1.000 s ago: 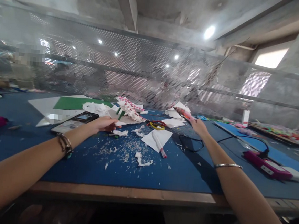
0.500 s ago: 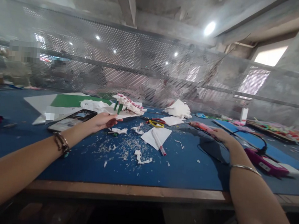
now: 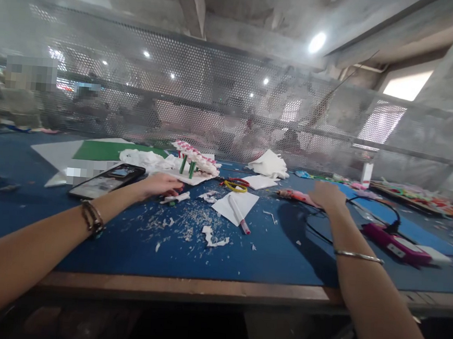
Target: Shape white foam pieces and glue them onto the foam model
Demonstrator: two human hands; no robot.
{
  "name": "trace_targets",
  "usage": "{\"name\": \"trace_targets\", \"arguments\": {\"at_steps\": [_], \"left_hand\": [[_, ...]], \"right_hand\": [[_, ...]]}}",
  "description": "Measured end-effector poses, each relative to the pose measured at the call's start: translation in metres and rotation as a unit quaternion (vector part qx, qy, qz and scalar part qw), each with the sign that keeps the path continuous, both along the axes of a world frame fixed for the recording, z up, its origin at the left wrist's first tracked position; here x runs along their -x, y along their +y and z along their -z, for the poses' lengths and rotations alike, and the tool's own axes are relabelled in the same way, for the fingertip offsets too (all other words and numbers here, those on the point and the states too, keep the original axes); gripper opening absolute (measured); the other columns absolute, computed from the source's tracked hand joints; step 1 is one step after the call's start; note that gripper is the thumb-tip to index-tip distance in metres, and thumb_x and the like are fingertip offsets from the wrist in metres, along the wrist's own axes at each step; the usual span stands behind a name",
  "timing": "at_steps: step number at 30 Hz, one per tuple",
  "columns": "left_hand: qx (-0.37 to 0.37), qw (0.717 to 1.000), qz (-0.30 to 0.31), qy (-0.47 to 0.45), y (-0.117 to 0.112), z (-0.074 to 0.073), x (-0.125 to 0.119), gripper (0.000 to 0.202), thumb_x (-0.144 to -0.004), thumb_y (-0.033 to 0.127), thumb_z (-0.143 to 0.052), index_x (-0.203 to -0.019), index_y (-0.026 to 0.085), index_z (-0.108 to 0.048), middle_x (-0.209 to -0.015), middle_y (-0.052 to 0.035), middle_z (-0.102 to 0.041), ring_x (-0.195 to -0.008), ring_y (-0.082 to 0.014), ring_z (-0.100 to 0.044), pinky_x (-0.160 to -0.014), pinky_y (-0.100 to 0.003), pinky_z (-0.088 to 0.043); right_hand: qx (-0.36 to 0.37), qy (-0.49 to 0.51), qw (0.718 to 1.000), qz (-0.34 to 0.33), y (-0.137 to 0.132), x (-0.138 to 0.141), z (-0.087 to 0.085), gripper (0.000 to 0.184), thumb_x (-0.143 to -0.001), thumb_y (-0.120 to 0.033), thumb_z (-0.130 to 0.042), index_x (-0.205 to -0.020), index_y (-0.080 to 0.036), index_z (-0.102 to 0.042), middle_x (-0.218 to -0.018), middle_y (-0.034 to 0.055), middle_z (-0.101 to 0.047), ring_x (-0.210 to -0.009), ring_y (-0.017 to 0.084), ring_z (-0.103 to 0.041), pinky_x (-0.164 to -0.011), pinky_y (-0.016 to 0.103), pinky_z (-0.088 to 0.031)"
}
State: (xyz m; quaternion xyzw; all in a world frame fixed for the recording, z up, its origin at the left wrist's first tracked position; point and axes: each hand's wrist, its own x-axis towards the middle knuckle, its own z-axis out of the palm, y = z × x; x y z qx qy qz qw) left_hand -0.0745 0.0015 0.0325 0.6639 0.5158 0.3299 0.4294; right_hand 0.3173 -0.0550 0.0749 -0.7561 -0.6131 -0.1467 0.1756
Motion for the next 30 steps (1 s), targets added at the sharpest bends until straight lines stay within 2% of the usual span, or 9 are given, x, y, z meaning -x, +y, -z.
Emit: {"name": "trace_targets", "arguments": {"at_steps": [2, 5, 10, 15, 19, 21, 23, 26, 30], "left_hand": [[-0.094, 0.990, 0.030, 0.099, 0.002, 0.002, 0.002, 0.012, -0.056, 0.029, -0.061, -0.054, 0.018, -0.065, -0.053, -0.0033, -0.059, -0.052, -0.0154, -0.051, -0.051, -0.022, -0.032], [-0.202, 0.961, 0.079, 0.172, 0.002, 0.002, 0.003, 0.017, -0.057, 0.035, -0.060, -0.052, 0.019, -0.064, -0.054, -0.0036, -0.059, -0.053, -0.0159, -0.049, -0.053, -0.022, -0.028], [-0.227, 0.933, 0.149, 0.235, 0.002, -0.003, 0.009, 0.014, -0.051, 0.033, -0.066, -0.053, 0.020, -0.063, -0.061, -0.0045, -0.060, -0.059, -0.0178, -0.050, -0.057, -0.022, -0.027], [-0.182, 0.958, 0.157, 0.157, -0.007, -0.014, 0.010, 0.016, -0.059, 0.032, -0.059, -0.049, 0.019, -0.057, -0.054, -0.0025, -0.054, -0.053, -0.0153, -0.046, -0.054, -0.023, -0.028], [-0.087, 0.984, 0.158, 0.010, -0.023, -0.019, -0.004, 0.016, -0.066, 0.029, -0.048, -0.055, 0.019, -0.055, -0.053, -0.0004, -0.047, -0.049, -0.0121, -0.041, -0.052, -0.023, -0.030], [-0.058, 0.982, 0.173, -0.043, -0.031, -0.019, -0.014, 0.011, -0.065, 0.028, -0.049, -0.062, 0.020, -0.056, -0.056, 0.0004, -0.048, -0.049, -0.0113, -0.041, -0.052, -0.022, -0.031], [-0.046, 0.980, 0.183, -0.063, -0.039, -0.017, -0.023, 0.007, -0.062, 0.026, -0.052, -0.066, 0.020, -0.055, -0.054, 0.0015, -0.049, -0.049, -0.0107, -0.043, -0.053, -0.022, -0.032], [-0.049, 0.975, 0.199, -0.082, -0.047, -0.012, -0.033, 0.009, -0.056, 0.023, -0.056, -0.064, 0.020, -0.054, -0.058, 0.0018, -0.053, -0.055, -0.0113, -0.048, -0.056, -0.021, -0.034], [-0.045, 0.973, 0.193, -0.121, -0.050, -0.007, -0.038, 0.010, -0.057, 0.026, -0.058, -0.064, 0.019, -0.055, -0.063, 0.0012, -0.055, -0.057, -0.0106, -0.049, -0.056, -0.020, -0.035]], "right_hand": [[0.000, -0.020, 1.000, -0.011, 0.000, 0.027, -0.007, 0.023, -0.082, -0.023, -0.041, -0.094, -0.010, -0.056, -0.094, 0.0154, -0.058, -0.084, 0.022, -0.055, -0.068, 0.034, -0.041], [0.024, -0.045, 0.992, -0.114, 0.001, 0.077, -0.006, 0.022, -0.079, -0.019, -0.039, -0.088, -0.017, -0.059, -0.081, 0.0082, -0.063, -0.072, 0.018, -0.056, -0.061, 0.027, -0.037], [0.084, -0.071, 0.946, -0.305, -0.006, 0.138, 0.016, 0.020, -0.077, -0.023, -0.041, -0.079, -0.018, -0.060, -0.071, 0.0025, -0.062, -0.064, 0.012, -0.052, -0.058, 0.022, -0.032], [0.110, -0.062, 0.927, -0.354, -0.005, 0.145, 0.030, 0.018, -0.076, -0.023, -0.043, -0.074, -0.017, -0.060, -0.065, 0.0037, -0.061, -0.060, 0.013, -0.050, -0.054, 0.023, -0.029], [0.085, -0.020, 0.933, -0.348, -0.002, 0.144, 0.027, 0.022, -0.079, -0.028, -0.041, -0.088, -0.015, -0.057, -0.068, 0.0044, -0.060, -0.060, 0.013, -0.051, -0.056, 0.023, -0.034], [0.075, 0.060, 0.921, -0.378, -0.005, 0.150, 0.027, 0.029, -0.080, -0.033, -0.041, -0.100, -0.014, -0.050, -0.078, 0.0056, -0.059, -0.065, 0.012, -0.053, -0.059, 0.024, -0.038], [0.076, 0.191, 0.878, -0.433, -0.010, 0.162, 0.029, 0.036, -0.078, -0.037, -0.043, -0.107, -0.015, -0.044, -0.088, 0.0066, -0.057, -0.070, 0.012, -0.053, -0.062, 0.025, -0.042], [0.083, 0.309, 0.821, -0.472, -0.020, 0.182, 0.035, 0.034, -0.071, -0.038, -0.052, -0.098, -0.017, -0.045, -0.084, 0.0037, -0.055, -0.068, 0.011, -0.052, -0.060, 0.025, -0.043], [0.006, 0.333, 0.825, -0.456, -0.026, 0.195, 0.040, 0.014, -0.071, -0.031, -0.052, -0.074, -0.019, -0.048, -0.065, -0.0025, -0.049, -0.056, 0.008, -0.046, -0.051, 0.022, -0.039]]}}
